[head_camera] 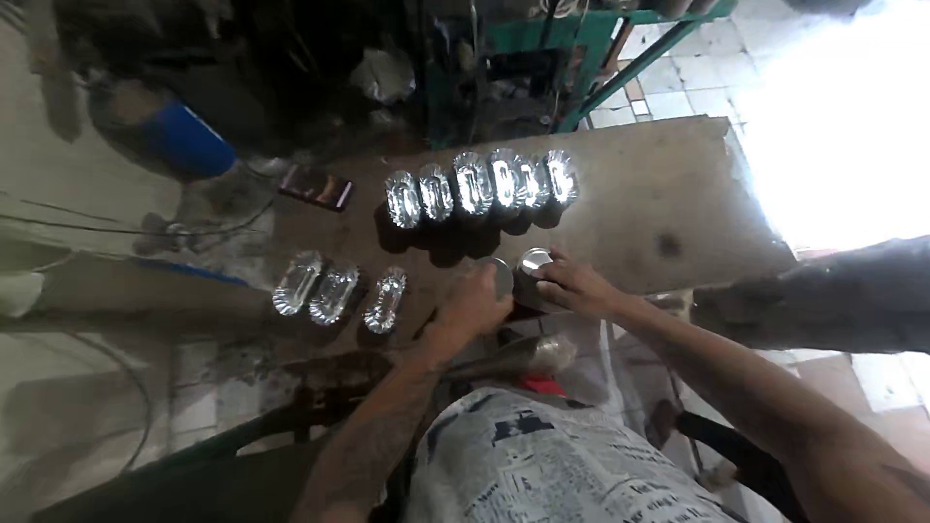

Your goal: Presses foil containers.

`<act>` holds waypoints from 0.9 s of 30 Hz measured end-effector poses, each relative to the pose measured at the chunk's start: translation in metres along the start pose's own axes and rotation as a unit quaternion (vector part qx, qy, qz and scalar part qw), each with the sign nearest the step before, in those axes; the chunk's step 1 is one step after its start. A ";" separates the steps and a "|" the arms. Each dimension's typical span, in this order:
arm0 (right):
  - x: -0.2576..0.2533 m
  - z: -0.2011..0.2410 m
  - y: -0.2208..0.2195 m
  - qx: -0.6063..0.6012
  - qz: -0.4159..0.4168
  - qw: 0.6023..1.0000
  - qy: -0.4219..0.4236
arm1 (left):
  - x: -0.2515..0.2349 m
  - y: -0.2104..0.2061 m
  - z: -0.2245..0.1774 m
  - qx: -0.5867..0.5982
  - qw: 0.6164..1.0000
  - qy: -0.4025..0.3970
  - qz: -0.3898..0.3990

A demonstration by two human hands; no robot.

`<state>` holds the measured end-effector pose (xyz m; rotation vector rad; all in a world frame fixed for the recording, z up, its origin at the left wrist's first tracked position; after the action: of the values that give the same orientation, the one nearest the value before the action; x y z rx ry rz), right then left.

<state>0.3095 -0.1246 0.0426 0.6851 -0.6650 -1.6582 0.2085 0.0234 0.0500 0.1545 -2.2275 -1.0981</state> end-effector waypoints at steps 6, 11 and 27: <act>0.002 -0.009 0.001 -0.062 0.023 0.998 0.013 | -0.045 -0.028 0.004 0.047 0.959 -0.123 0.251; 0.006 -0.011 0.007 -0.066 -0.065 0.996 0.018 | -0.040 -0.017 -0.004 0.105 0.918 -0.101 0.368; -0.026 0.130 -0.083 -0.483 -0.241 0.803 -0.254 | 0.115 -0.014 0.102 0.694 0.713 0.094 -0.019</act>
<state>0.1636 -0.0766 0.0702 -0.3978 0.0980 -2.3671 0.0549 0.0407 0.0507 0.8678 -2.3404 0.7846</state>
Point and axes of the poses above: each hand's wrist, its own x-axis away from the middle knuckle, its own y-axis out of the back of the hand, z = x × y, the point moved 9 cm from there along -x, towards the middle knuckle, and after that the axes turned 11 degrees about y, right-handed, at the moved point
